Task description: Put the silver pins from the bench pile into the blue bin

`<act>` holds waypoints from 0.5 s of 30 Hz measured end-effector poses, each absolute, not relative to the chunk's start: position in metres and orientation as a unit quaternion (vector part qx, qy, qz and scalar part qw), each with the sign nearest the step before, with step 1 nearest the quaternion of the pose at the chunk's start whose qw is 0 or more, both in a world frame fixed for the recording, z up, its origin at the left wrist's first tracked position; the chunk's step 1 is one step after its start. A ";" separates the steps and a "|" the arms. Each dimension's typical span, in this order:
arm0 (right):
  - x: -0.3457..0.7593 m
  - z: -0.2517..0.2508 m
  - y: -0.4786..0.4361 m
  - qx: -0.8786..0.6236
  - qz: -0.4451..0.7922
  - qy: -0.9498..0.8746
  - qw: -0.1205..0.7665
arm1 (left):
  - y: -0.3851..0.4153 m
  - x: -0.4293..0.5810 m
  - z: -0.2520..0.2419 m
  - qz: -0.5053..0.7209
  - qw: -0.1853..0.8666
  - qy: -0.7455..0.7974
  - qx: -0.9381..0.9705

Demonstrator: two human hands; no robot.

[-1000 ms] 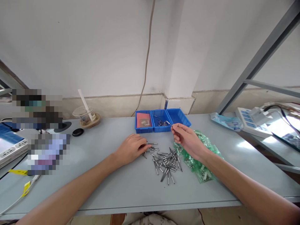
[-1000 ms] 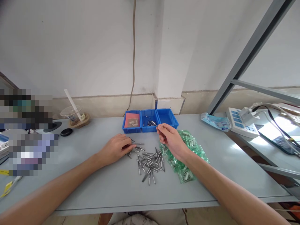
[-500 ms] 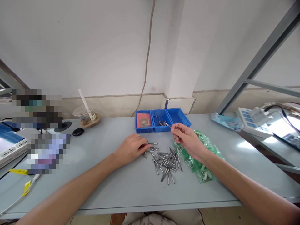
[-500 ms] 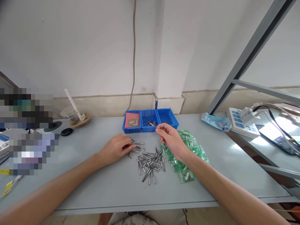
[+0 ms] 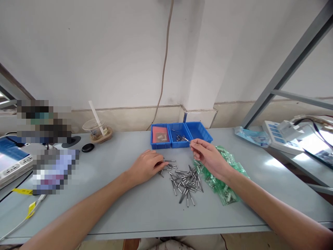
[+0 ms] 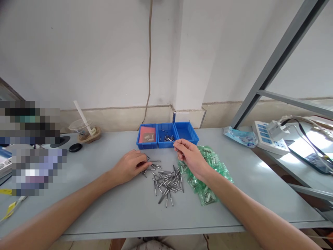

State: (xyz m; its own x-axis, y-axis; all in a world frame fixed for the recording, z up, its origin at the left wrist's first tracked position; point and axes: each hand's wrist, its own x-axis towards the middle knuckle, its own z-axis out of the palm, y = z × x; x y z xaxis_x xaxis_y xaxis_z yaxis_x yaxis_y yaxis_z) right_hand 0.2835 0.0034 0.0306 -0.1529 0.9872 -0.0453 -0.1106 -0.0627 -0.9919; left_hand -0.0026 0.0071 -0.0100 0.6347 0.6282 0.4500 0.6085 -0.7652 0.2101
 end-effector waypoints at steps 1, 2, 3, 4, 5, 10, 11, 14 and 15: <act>0.284 0.030 0.004 -0.445 0.580 -0.490 0.474 | 0.007 -0.003 -0.010 0.256 0.019 0.343 0.904; 0.284 0.030 0.004 -0.445 0.582 -0.488 0.474 | 0.007 -0.003 -0.011 0.257 0.019 0.343 0.903; 0.284 0.030 0.004 -0.445 0.585 -0.486 0.473 | 0.008 -0.003 -0.011 0.257 0.019 0.344 0.903; 0.284 0.030 0.004 -0.444 0.589 -0.483 0.473 | 0.008 -0.003 -0.012 0.257 0.019 0.344 0.903; 0.285 0.030 0.004 -0.443 0.592 -0.479 0.473 | 0.008 -0.003 -0.012 0.257 0.020 0.344 0.903; 0.286 0.029 0.004 -0.430 0.616 -0.457 0.476 | 0.008 -0.003 -0.013 0.259 0.023 0.342 0.903; 0.286 0.029 0.005 -0.426 0.623 -0.452 0.476 | 0.008 -0.003 -0.013 0.259 0.022 0.342 0.903; 0.286 0.029 0.005 -0.416 0.641 -0.431 0.480 | 0.008 -0.003 -0.012 0.256 0.021 0.345 0.903; 0.286 0.029 0.006 -0.414 0.645 -0.425 0.482 | 0.008 -0.003 -0.012 0.255 0.021 0.346 0.903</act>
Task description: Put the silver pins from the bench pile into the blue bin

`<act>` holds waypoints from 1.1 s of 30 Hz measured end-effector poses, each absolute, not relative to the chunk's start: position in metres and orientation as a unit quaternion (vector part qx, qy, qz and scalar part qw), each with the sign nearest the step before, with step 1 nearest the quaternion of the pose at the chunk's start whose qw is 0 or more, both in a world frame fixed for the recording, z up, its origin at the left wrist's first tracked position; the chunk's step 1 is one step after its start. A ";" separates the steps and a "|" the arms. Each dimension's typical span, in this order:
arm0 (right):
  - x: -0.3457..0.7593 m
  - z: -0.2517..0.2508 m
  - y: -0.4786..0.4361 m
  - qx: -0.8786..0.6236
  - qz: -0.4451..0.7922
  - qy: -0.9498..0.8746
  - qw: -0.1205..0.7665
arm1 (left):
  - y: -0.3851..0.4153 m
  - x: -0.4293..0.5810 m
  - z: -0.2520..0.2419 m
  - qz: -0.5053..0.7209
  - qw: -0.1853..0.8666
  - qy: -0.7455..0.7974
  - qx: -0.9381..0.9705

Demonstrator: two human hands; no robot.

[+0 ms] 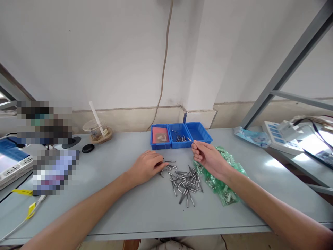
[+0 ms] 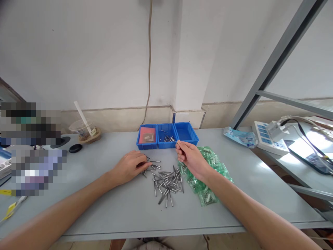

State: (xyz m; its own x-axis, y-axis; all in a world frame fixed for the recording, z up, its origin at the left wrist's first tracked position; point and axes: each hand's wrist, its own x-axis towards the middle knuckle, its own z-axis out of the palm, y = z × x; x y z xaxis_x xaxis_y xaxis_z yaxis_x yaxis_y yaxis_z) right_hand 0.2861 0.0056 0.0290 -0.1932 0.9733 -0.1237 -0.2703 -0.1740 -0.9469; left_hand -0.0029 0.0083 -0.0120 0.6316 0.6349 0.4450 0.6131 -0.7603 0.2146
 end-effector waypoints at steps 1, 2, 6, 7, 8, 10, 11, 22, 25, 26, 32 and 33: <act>0.286 0.029 0.006 -0.412 0.648 -0.420 0.484 | 0.008 -0.003 -0.012 0.254 0.022 0.346 0.903; 0.286 0.029 0.006 -0.410 0.651 -0.416 0.485 | 0.008 -0.003 -0.012 0.254 0.022 0.346 0.903; 0.287 0.030 0.005 -0.407 0.657 -0.408 0.487 | 0.008 -0.003 -0.013 0.256 0.020 0.346 0.902; 0.287 0.030 0.005 -0.407 0.656 -0.409 0.487 | 0.008 -0.003 -0.013 0.257 0.018 0.345 0.903; 0.287 0.030 0.005 -0.408 0.655 -0.411 0.485 | 0.008 -0.003 -0.013 0.257 0.017 0.344 0.903; 0.287 0.030 0.005 -0.410 0.652 -0.417 0.482 | 0.008 -0.003 -0.012 0.258 0.017 0.342 0.903; 0.287 0.030 0.005 -0.411 0.650 -0.420 0.481 | 0.008 -0.003 -0.012 0.257 0.018 0.342 0.904; 0.287 0.028 0.005 -0.417 0.621 -0.450 0.487 | 0.009 -0.003 -0.012 0.257 0.021 0.343 0.903; 0.287 0.028 0.006 -0.434 0.598 -0.458 0.495 | 0.008 -0.003 -0.011 0.257 0.021 0.343 0.903; 0.286 0.027 0.006 -0.441 0.583 -0.465 0.499 | 0.008 -0.003 -0.011 0.257 0.021 0.342 0.904; 0.285 0.028 0.003 -0.498 0.457 -0.553 0.487 | 0.007 -0.003 -0.008 0.249 0.023 0.346 0.904; 0.285 0.029 0.003 -0.504 0.440 -0.564 0.483 | 0.007 -0.003 -0.008 0.248 0.022 0.347 0.904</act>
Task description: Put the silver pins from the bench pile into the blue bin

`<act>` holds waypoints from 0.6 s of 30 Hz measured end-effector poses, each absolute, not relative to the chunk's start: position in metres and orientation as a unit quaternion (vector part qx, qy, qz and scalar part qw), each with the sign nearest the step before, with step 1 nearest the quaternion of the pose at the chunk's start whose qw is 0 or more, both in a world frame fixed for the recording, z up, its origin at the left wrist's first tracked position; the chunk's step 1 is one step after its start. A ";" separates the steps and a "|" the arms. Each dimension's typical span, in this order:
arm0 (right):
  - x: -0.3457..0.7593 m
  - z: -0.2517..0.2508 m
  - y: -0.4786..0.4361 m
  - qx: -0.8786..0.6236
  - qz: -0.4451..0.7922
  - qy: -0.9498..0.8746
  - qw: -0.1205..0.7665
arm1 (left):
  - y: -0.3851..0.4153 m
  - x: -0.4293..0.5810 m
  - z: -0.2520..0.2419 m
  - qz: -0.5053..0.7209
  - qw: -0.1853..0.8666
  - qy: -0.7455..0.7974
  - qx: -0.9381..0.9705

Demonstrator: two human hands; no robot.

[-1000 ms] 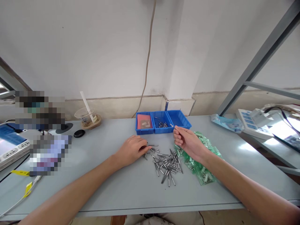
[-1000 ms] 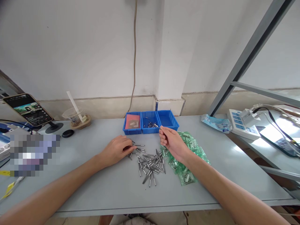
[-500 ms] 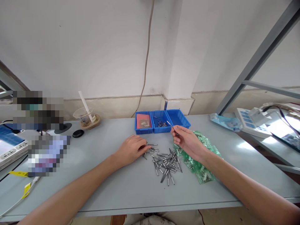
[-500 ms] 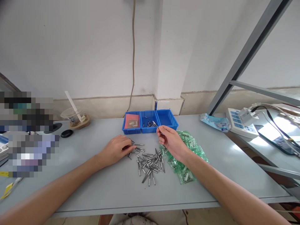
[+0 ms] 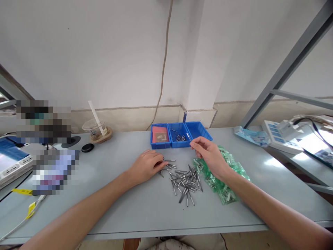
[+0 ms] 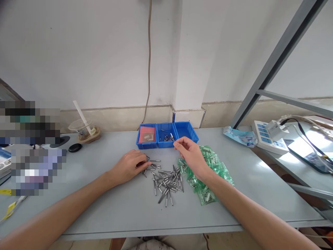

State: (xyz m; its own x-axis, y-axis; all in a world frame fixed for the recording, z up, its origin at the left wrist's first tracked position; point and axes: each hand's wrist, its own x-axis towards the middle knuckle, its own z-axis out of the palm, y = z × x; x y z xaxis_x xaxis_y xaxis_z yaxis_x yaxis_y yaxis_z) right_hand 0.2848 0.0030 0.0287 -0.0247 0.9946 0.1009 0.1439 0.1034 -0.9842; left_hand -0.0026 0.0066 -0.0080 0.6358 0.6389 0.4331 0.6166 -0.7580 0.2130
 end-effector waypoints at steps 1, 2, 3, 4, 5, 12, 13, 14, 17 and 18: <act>0.284 0.029 0.003 -0.510 0.422 -0.575 0.480 | 0.007 -0.002 -0.008 0.247 0.022 0.348 0.904; 0.284 0.029 0.003 -0.515 0.403 -0.586 0.479 | 0.007 -0.002 -0.008 0.247 0.022 0.348 0.904; 0.284 0.029 0.003 -0.518 0.382 -0.598 0.478 | 0.007 -0.002 -0.008 0.247 0.022 0.347 0.904; 0.284 0.029 0.003 -0.520 0.360 -0.610 0.477 | 0.007 -0.002 -0.008 0.248 0.022 0.346 0.904; 0.284 0.028 0.003 -0.522 0.339 -0.622 0.475 | 0.007 -0.002 -0.008 0.249 0.023 0.346 0.904; 0.284 0.023 0.004 -0.520 0.280 -0.653 0.475 | 0.007 -0.003 -0.009 0.250 0.026 0.346 0.904; 0.284 0.024 0.004 -0.518 0.282 -0.654 0.475 | 0.007 -0.003 -0.009 0.250 0.026 0.346 0.904; 0.283 0.025 0.004 -0.515 0.286 -0.654 0.475 | 0.007 -0.003 -0.009 0.249 0.026 0.347 0.904; 0.283 0.027 0.002 -0.512 0.322 -0.639 0.475 | 0.007 -0.002 -0.009 0.247 0.023 0.347 0.904; 0.283 0.028 0.002 -0.512 0.347 -0.627 0.474 | 0.007 -0.002 -0.009 0.248 0.021 0.346 0.905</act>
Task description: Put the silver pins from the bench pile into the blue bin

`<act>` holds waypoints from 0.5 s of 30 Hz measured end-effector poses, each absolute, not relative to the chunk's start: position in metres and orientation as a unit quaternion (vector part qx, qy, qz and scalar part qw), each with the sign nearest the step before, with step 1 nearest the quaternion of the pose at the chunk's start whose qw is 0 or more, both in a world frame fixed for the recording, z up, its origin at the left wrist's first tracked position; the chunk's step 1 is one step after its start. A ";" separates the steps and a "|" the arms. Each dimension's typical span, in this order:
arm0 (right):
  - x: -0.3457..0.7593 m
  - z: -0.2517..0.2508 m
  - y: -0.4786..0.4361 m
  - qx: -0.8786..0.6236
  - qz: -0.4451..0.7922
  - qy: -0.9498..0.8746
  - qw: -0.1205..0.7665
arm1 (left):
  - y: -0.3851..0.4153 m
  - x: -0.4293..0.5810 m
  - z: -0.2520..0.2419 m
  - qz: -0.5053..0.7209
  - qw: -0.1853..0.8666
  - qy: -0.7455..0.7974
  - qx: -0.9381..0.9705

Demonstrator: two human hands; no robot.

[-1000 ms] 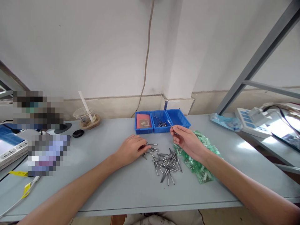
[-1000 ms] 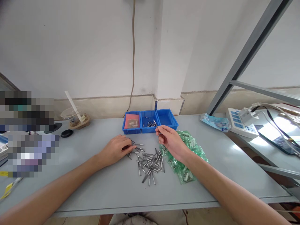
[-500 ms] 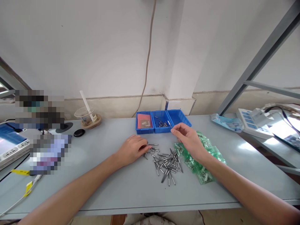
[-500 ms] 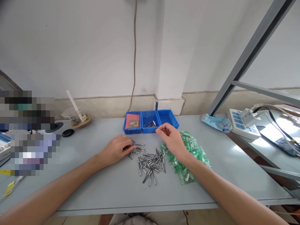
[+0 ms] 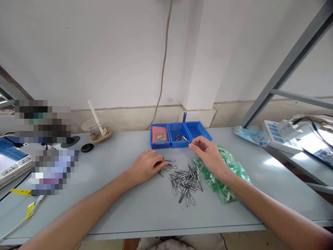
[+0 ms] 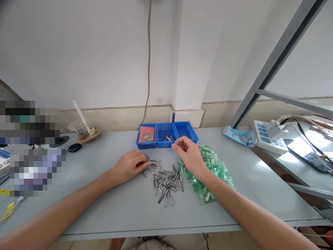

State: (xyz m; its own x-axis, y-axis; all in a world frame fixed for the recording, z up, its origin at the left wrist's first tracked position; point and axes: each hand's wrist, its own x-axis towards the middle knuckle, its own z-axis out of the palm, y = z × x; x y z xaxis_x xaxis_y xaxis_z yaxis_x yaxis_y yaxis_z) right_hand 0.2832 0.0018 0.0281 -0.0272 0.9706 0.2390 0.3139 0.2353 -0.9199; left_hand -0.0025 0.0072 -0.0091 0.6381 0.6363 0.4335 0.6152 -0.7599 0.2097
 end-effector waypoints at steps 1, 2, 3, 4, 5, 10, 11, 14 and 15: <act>0.284 0.028 0.002 -0.510 0.377 -0.612 0.473 | 0.007 -0.002 -0.009 0.248 0.019 0.345 0.905; 0.284 0.028 0.002 -0.505 0.410 -0.595 0.472 | 0.007 -0.003 -0.010 0.248 0.017 0.344 0.905; 0.285 0.028 0.002 -0.497 0.442 -0.578 0.473 | 0.007 -0.003 -0.010 0.248 0.017 0.344 0.905; 0.285 0.028 0.003 -0.487 0.472 -0.561 0.475 | 0.008 -0.003 -0.010 0.248 0.017 0.345 0.905; 0.286 0.027 0.003 -0.476 0.498 -0.546 0.476 | 0.008 -0.003 -0.010 0.247 0.018 0.345 0.905; 0.286 0.026 0.007 -0.441 0.578 -0.477 0.494 | 0.009 -0.003 -0.011 0.249 0.020 0.345 0.905; 0.286 0.026 0.008 -0.438 0.583 -0.467 0.500 | 0.009 -0.003 -0.011 0.249 0.021 0.345 0.905; 0.285 0.027 0.008 -0.440 0.584 -0.449 0.514 | 0.008 -0.003 -0.011 0.249 0.023 0.345 0.905; 0.285 0.027 0.008 -0.442 0.582 -0.446 0.516 | 0.008 -0.003 -0.011 0.249 0.024 0.345 0.905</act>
State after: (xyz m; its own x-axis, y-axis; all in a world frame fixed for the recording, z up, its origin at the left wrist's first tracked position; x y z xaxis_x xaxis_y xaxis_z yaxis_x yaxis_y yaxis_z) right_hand 0.2850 0.0082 0.0268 -0.0766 0.9956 -0.0532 -0.2071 -0.0680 -0.9759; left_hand -0.0033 0.0083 -0.0111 0.6381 0.6354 0.4348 0.6116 -0.7613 0.2151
